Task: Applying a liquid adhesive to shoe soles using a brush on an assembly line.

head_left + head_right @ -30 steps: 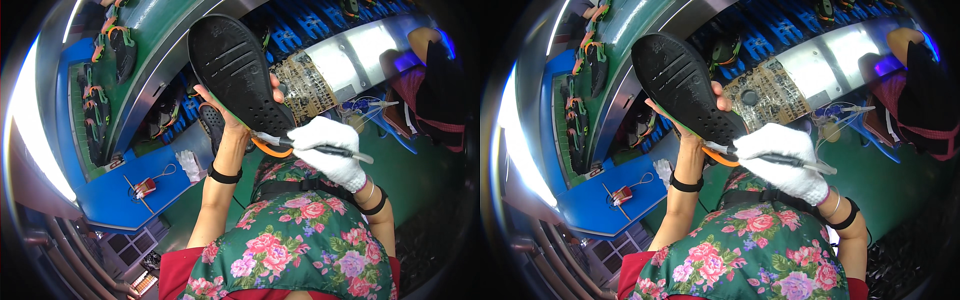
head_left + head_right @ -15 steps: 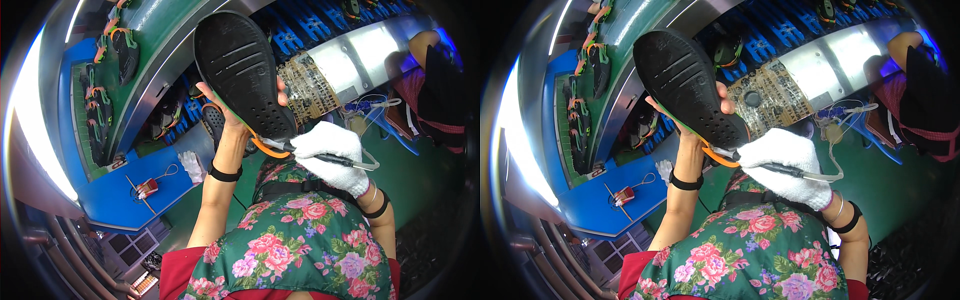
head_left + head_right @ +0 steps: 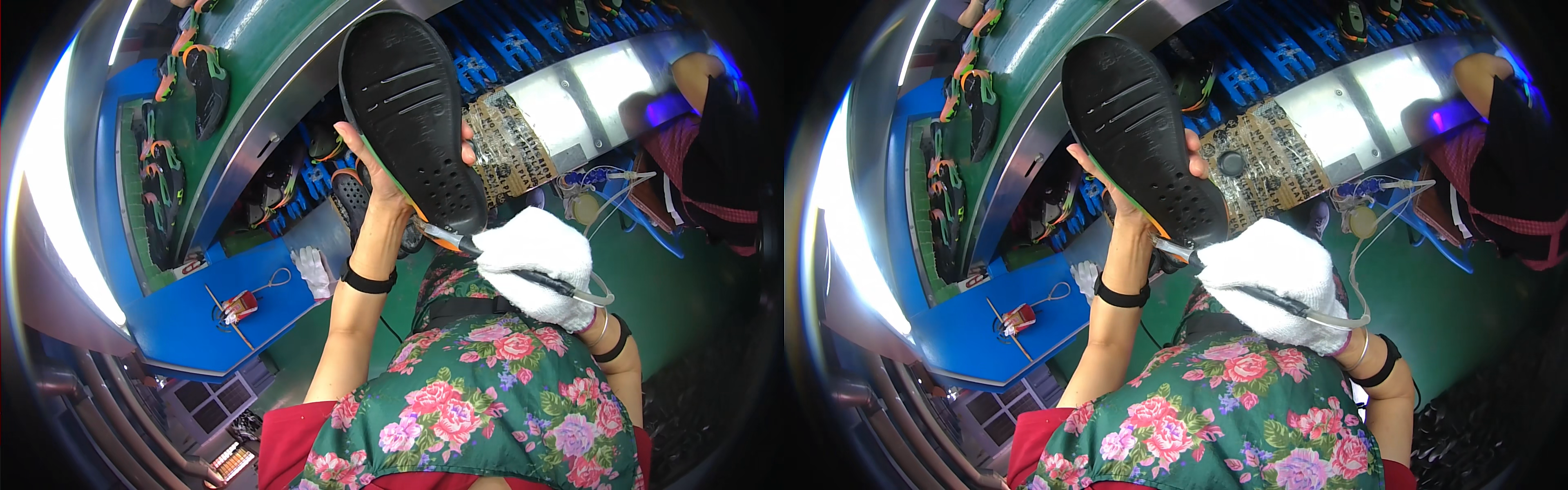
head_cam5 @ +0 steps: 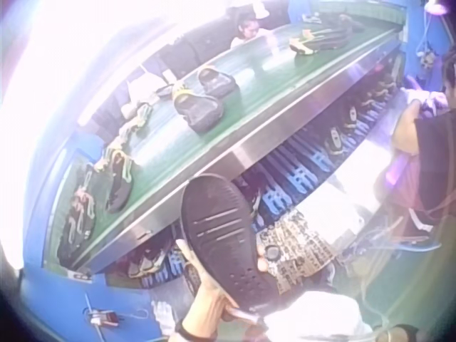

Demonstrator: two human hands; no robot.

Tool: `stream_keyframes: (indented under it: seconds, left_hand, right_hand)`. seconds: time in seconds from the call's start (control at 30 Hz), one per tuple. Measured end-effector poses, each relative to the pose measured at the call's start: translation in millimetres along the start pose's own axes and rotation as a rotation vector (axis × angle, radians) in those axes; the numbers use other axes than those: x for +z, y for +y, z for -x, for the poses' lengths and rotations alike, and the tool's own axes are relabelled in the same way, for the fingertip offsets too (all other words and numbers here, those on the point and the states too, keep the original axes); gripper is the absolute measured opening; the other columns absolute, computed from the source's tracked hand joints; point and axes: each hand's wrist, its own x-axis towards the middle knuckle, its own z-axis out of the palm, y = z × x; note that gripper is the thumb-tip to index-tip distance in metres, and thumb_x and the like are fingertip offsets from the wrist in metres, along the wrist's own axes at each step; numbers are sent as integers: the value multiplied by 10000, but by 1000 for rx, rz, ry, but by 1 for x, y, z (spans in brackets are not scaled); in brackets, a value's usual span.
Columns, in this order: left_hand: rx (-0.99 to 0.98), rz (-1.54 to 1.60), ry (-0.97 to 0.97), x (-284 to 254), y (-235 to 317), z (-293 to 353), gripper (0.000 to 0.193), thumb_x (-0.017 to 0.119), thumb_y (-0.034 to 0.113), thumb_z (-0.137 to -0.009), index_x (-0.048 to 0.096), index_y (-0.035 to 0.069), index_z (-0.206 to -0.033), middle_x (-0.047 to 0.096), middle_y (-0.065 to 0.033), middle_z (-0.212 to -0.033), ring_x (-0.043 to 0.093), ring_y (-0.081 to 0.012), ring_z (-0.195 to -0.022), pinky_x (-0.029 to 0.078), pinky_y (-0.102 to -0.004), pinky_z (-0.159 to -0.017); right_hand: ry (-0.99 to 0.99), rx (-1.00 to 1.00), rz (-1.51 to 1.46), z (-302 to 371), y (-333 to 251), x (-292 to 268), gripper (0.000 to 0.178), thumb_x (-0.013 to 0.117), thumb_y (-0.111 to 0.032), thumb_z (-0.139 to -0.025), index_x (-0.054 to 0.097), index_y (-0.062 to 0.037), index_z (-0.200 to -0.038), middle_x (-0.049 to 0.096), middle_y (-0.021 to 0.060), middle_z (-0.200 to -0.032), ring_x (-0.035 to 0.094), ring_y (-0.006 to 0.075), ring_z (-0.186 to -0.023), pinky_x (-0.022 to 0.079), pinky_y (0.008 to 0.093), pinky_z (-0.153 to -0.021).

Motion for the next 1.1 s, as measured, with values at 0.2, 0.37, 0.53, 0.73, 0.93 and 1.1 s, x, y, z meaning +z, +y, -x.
stream_keyframes:
  seconds: [0.2,0.37,0.53,0.73,0.93,1.1]
  left_hand:
    - [-27,-52,1,-1,-2,-4,1286,285,1053,-683,503,-2,-1385,654,-258,-1066,679,-357,-843,574,-470,-714]
    - [-63,-41,31,0,-7,-7,1314,256,1058,-674,491,-5,-1409,657,-268,-1079,693,-357,-839,593,-460,-717]
    - [-63,-34,-20,-3,-9,-8,1312,232,1043,-696,472,-14,-1435,662,-277,-1107,717,-357,-871,622,-455,-719]
    - [-103,-41,-75,-4,-8,-11,1304,211,1027,-718,459,-15,-1462,666,-288,-1134,743,-351,-906,657,-446,-717]
    - [-131,-61,-129,-4,-14,-13,1284,251,1020,-721,470,-11,-1454,668,-294,-1125,752,-344,-887,662,-443,-693]
    - [-185,-48,-124,-2,-15,-16,1275,273,1012,-729,462,-16,-1459,664,-299,-1136,755,-345,-884,665,-430,-696]
  right_hand:
    - [54,70,-13,6,4,-5,162,810,32,-708,752,-34,-845,763,153,-924,722,265,-802,563,357,-723]
    - [38,111,-46,10,5,-3,150,801,38,-720,745,-29,-841,760,149,-919,722,261,-806,562,348,-736]
    - [124,180,-138,12,10,-5,164,795,47,-730,742,-27,-867,756,145,-930,726,238,-823,562,333,-744]
    - [0,34,58,11,12,-9,202,800,43,-728,760,-39,-908,763,130,-919,721,253,-796,563,338,-725]
    - [-35,259,-445,11,27,-20,145,805,59,-713,755,-35,-810,761,150,-890,732,228,-817,579,346,-755]
    - [-85,-64,57,3,27,-22,212,825,4,-731,776,-62,-926,770,126,-944,715,237,-775,557,353,-719]
